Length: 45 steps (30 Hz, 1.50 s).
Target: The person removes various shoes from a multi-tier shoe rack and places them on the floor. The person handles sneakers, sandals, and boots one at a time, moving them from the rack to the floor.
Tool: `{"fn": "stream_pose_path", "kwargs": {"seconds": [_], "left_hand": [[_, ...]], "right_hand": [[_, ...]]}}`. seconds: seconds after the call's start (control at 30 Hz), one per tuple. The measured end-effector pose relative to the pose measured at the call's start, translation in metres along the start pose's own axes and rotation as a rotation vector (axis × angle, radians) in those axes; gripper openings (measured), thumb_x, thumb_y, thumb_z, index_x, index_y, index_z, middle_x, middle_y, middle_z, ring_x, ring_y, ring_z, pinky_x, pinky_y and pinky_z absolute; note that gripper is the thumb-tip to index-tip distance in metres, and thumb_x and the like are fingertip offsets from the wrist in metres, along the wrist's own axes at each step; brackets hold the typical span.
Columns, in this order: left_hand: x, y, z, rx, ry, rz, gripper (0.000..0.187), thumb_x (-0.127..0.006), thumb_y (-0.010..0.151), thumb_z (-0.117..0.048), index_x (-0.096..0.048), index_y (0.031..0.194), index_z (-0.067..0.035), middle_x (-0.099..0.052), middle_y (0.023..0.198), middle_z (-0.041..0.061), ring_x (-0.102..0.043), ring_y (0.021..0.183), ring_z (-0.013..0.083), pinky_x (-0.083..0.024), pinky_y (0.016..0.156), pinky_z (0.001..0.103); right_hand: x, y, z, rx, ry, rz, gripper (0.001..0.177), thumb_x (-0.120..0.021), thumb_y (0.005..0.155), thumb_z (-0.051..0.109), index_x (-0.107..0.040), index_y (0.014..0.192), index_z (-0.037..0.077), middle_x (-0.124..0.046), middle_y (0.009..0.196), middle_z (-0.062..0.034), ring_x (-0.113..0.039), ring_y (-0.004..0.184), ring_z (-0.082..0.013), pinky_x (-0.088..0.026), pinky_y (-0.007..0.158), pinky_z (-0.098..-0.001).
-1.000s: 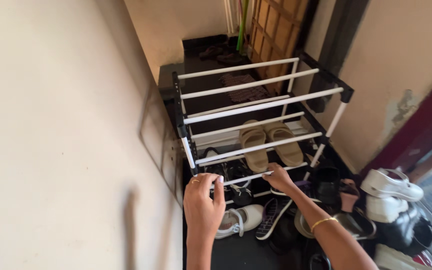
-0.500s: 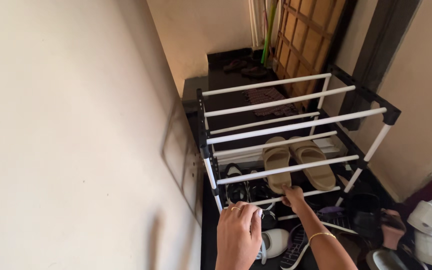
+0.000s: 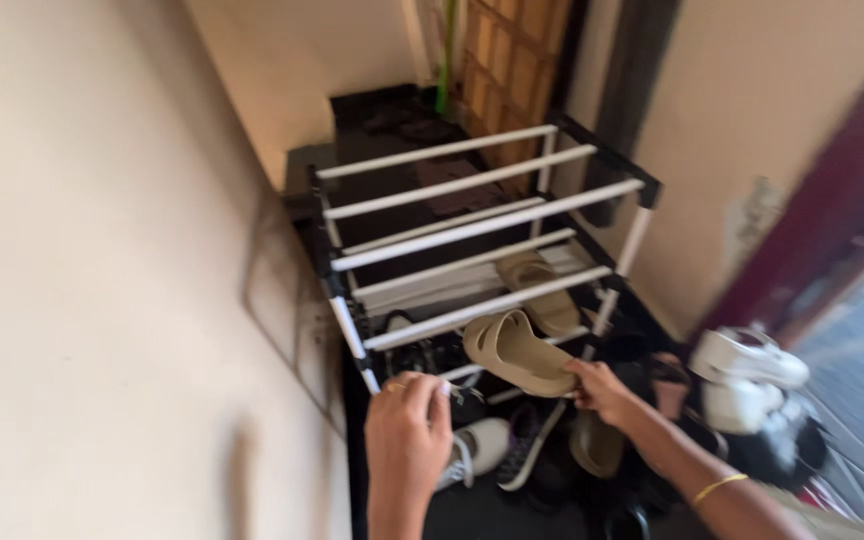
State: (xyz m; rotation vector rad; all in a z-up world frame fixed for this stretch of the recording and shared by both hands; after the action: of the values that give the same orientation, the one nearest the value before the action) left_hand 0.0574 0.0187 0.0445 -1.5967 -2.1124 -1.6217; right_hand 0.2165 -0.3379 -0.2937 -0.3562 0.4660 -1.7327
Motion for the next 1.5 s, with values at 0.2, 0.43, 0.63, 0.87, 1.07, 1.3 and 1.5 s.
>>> {"fn": "stream_pose_path", "kwargs": {"seconds": [0.2,0.43,0.63,0.87,1.07,1.3,1.5], "left_hand": [[-0.005,-0.003,-0.015,-0.016,0.000,0.000,0.008,-0.068,0.090,-0.010,-0.066,0.084,-0.005,-0.070,0.086,0.008,-0.067,0.082,0.0294,-0.052,0.075,0.043],[-0.029,-0.008,-0.034,-0.002,0.020,0.094,0.011,-0.068,0.093,-0.013,-0.067,0.086,-0.004,-0.071,0.084,0.007,-0.067,0.079,0.0274,-0.052,0.077,0.041],[-0.042,-0.016,-0.049,-0.071,0.054,0.088,0.008,-0.068,0.091,-0.012,-0.069,0.086,-0.005,-0.072,0.088,0.007,-0.068,0.083,0.0280,-0.053,0.078,0.042],[-0.055,-0.017,-0.043,-0.035,0.095,0.151,0.010,-0.067,0.092,-0.013,-0.070,0.086,-0.005,-0.072,0.085,0.006,-0.068,0.081,0.0265,-0.053,0.077,0.041],[-0.066,-0.017,-0.045,-0.052,0.123,0.177,0.012,-0.067,0.093,-0.014,-0.069,0.085,-0.005,-0.071,0.083,0.006,-0.068,0.081,0.0260,-0.053,0.077,0.041],[-0.061,-0.016,-0.046,-0.053,0.105,0.169,0.009,-0.068,0.091,-0.012,-0.069,0.086,-0.005,-0.071,0.084,0.006,-0.067,0.080,0.0268,-0.053,0.077,0.041],[-0.041,-0.016,-0.049,-0.051,0.060,0.116,0.009,-0.068,0.091,-0.011,-0.068,0.084,-0.005,-0.070,0.084,0.008,-0.066,0.082,0.0300,-0.052,0.077,0.043]], "right_hand": [[0.144,-0.086,0.019,-0.025,-0.070,-0.251,0.028,-0.067,0.090,0.030,-0.064,0.110,0.011,-0.061,0.079,-0.0063,-0.060,0.059,-0.0194,-0.052,0.050,-0.0343],[0.231,-0.138,0.018,0.115,0.108,-0.323,0.032,-0.063,0.095,0.025,-0.061,0.115,0.001,-0.060,0.083,-0.0087,-0.060,0.060,-0.0172,-0.061,0.057,-0.0354],[0.246,-0.147,0.014,0.244,0.046,-0.507,0.030,-0.057,0.098,0.019,-0.062,0.116,-0.004,-0.063,0.089,-0.0092,-0.061,0.065,-0.0172,-0.062,0.061,-0.0379],[0.249,-0.154,0.036,0.390,-0.039,-0.493,0.037,-0.063,0.100,0.020,-0.063,0.121,-0.011,-0.069,0.097,-0.0132,-0.070,0.075,-0.0198,-0.065,0.065,-0.0354],[0.236,-0.153,0.018,0.131,-0.399,-0.499,0.066,-0.071,0.091,0.022,-0.042,0.146,0.000,-0.073,0.091,-0.0201,-0.073,0.068,-0.0258,-0.065,0.063,-0.0376],[0.214,-0.153,0.014,0.122,-0.666,-0.320,0.052,-0.071,0.088,0.026,-0.062,0.135,0.004,-0.074,0.080,-0.0167,-0.072,0.063,-0.0227,-0.061,0.058,-0.0363],[0.183,-0.149,0.015,0.282,-0.805,-0.275,0.039,-0.071,0.090,0.028,-0.073,0.118,0.002,-0.075,0.078,-0.0131,-0.068,0.059,-0.0217,-0.055,0.059,-0.0380]]}}
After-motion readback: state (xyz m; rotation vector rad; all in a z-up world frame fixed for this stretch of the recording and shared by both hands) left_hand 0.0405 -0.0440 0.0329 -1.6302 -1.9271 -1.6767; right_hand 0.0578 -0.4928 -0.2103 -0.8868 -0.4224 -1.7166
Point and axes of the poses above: each hand's wrist, its own y-axis towards the middle knuckle, its own x-axis out of the back of the hand, z = x × y, the point moved 5 cm from there along y, towards the middle knuckle
